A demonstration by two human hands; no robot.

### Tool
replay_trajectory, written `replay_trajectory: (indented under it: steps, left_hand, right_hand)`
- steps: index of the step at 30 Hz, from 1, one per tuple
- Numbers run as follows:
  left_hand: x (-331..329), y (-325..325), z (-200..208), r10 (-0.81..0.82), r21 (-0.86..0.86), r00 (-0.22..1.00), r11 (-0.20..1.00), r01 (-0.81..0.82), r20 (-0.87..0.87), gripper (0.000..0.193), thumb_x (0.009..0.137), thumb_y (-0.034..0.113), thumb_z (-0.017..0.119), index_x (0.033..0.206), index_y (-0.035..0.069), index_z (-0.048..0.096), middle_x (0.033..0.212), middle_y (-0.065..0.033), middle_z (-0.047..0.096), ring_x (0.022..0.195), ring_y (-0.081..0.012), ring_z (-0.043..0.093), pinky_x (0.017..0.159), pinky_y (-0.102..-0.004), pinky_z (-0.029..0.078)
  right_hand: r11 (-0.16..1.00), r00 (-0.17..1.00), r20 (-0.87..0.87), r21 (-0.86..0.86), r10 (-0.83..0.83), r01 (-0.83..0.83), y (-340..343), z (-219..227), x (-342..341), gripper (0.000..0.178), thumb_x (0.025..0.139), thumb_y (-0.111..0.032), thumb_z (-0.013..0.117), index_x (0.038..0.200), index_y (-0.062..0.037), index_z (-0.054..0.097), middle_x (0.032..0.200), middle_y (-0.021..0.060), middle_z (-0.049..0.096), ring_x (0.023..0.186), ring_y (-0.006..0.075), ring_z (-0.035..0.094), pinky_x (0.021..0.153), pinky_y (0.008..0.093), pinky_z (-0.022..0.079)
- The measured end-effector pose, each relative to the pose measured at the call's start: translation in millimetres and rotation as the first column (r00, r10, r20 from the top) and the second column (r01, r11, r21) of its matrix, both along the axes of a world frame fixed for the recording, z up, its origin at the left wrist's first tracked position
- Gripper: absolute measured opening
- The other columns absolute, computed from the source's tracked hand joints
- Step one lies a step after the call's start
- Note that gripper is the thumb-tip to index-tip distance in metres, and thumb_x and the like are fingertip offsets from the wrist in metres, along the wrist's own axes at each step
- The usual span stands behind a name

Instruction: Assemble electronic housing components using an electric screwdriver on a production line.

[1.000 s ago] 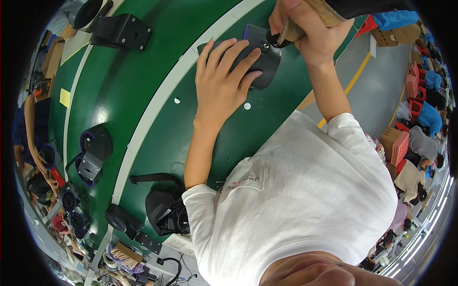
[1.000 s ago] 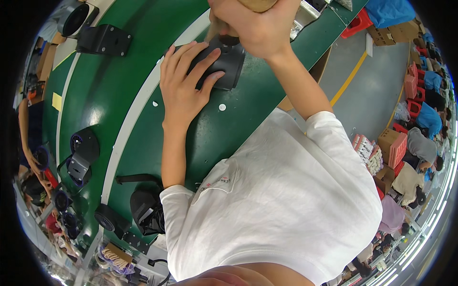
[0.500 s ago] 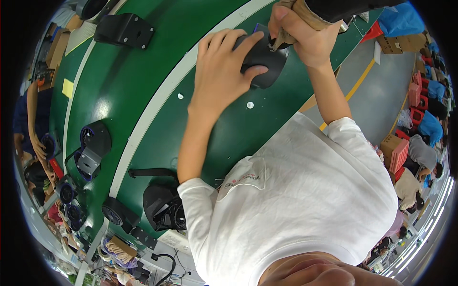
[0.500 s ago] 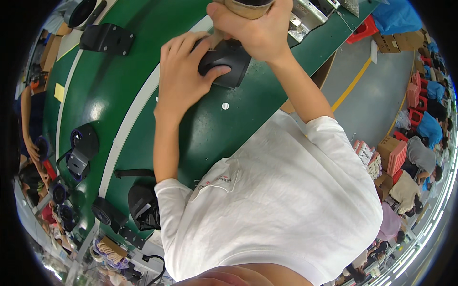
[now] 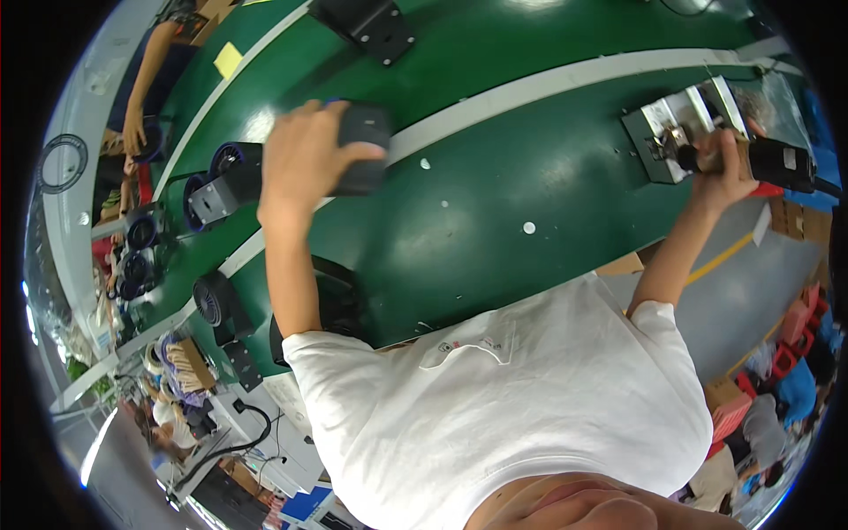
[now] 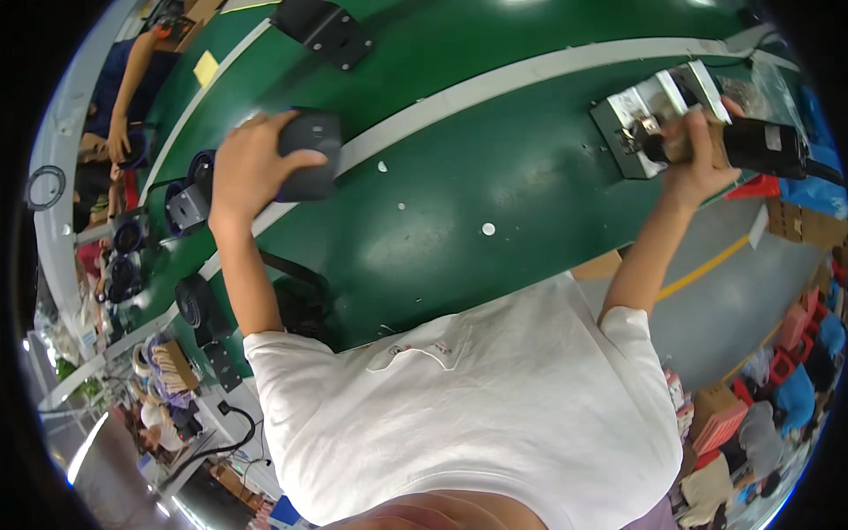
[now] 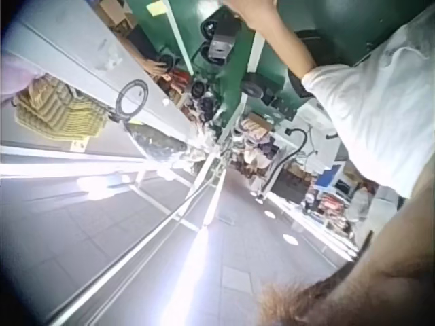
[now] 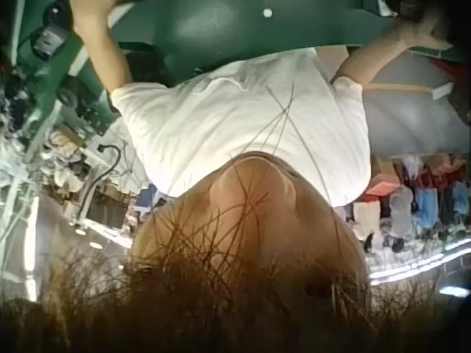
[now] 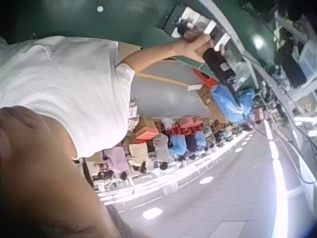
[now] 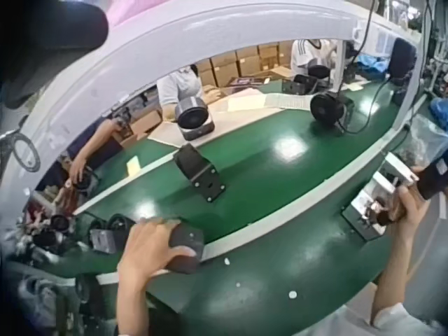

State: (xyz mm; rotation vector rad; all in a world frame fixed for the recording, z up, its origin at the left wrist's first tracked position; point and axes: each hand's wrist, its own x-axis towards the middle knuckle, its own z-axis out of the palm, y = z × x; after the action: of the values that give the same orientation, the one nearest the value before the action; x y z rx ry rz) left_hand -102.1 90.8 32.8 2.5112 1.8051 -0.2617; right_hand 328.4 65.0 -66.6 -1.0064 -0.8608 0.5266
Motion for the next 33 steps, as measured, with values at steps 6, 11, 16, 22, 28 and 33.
replay_trajectory:
  steps: [6, 11, 16, 22, 28, 33]
  left_hand:
    - [-87.0, 64.6, -47.4, 0.260, 0.200, 0.965, 0.944, -0.262, 0.040, 0.048, 0.076, 0.015, 0.068, 0.121, 0.009, 0.055, 0.108, -0.0170, 0.061, 0.098, -0.0368, 0.060, 0.081, -0.0455, 0.050]
    - [-53.6, 129.0, -73.7, 0.107, 0.335, 0.985, 0.931, -0.148, 0.137, 0.064, 0.076, 0.022, 0.071, 0.135, 0.023, 0.045, 0.126, -0.0220, 0.050, 0.112, -0.0407, 0.053, 0.089, -0.0473, 0.047]
    - [-133.4, 201.1, -115.6, -0.036, 0.144, 0.703, 0.985, -0.095, 0.711, 0.060, 0.072, -0.005, 0.064, 0.128, 0.011, 0.054, 0.119, -0.0118, 0.061, 0.111, -0.0248, 0.058, 0.091, -0.0360, 0.050]
    - [-108.3, 194.6, -106.0, -0.033, 0.145, 0.779, 0.987, -0.074, 0.626, 0.067, 0.066, -0.004, 0.071, 0.129, 0.012, 0.053, 0.124, -0.0154, 0.054, 0.112, -0.0290, 0.055, 0.094, -0.0394, 0.047]
    - [-77.6, 178.9, -130.2, -0.091, 0.560, 0.873, 0.798, -0.224, 0.480, 0.059, 0.067, 0.004, 0.073, 0.123, 0.011, 0.055, 0.114, -0.0177, 0.054, 0.098, -0.0358, 0.056, 0.087, -0.0446, 0.046]
    - [4.0, 114.4, -115.7, -0.285, 0.482, 0.530, 0.830, -0.281, 0.799, 0.060, 0.068, 0.017, 0.076, 0.122, 0.003, 0.054, 0.116, -0.0167, 0.056, 0.110, -0.0314, 0.053, 0.095, -0.0384, 0.042]
  right_hand:
    - [0.996, 0.995, -0.076, -0.068, 0.059, -0.065, -12.8, -28.7, 39.3, 0.046, 0.084, -0.004, 0.058, 0.125, 0.0049, 0.039, 0.062, 0.0090, 0.047, 0.049, 0.0173, 0.044, 0.052, 0.0343, 0.043]
    - [0.996, 0.997, -0.069, -0.084, 0.022, -0.028, -20.6, -23.3, 30.2, 0.046, 0.086, -0.008, 0.058, 0.126, 0.0044, 0.039, 0.061, 0.0070, 0.043, 0.051, 0.0168, 0.043, 0.053, 0.0348, 0.042]
    - [0.992, 0.993, -0.103, -0.124, -0.050, 0.037, -23.0, -10.5, 31.2, 0.063, 0.088, -0.050, 0.051, 0.126, -0.0013, 0.041, 0.061, 0.0060, 0.041, 0.049, 0.0168, 0.041, 0.050, 0.0324, 0.039]
    - [0.998, 0.984, -0.164, -0.012, -0.064, 0.063, -15.6, 23.1, 16.2, 0.090, 0.076, -0.079, 0.038, 0.121, -0.0013, 0.040, 0.062, 0.0058, 0.046, 0.045, 0.0174, 0.043, 0.045, 0.0313, 0.039]
    - [0.853, 0.906, -0.209, 0.464, 0.367, -0.239, 1.5, -20.4, 32.6, 0.092, 0.072, -0.086, 0.035, 0.113, -0.0034, 0.043, 0.064, 0.0031, 0.051, 0.045, 0.0177, 0.049, 0.043, 0.0291, 0.042]
    - [0.474, 0.669, -0.343, 0.881, 0.659, -0.015, 29.4, -55.2, -5.0, 0.085, 0.078, -0.082, 0.036, 0.113, -0.0048, 0.045, 0.068, 0.0038, 0.053, 0.047, 0.0182, 0.050, 0.044, 0.0299, 0.043]
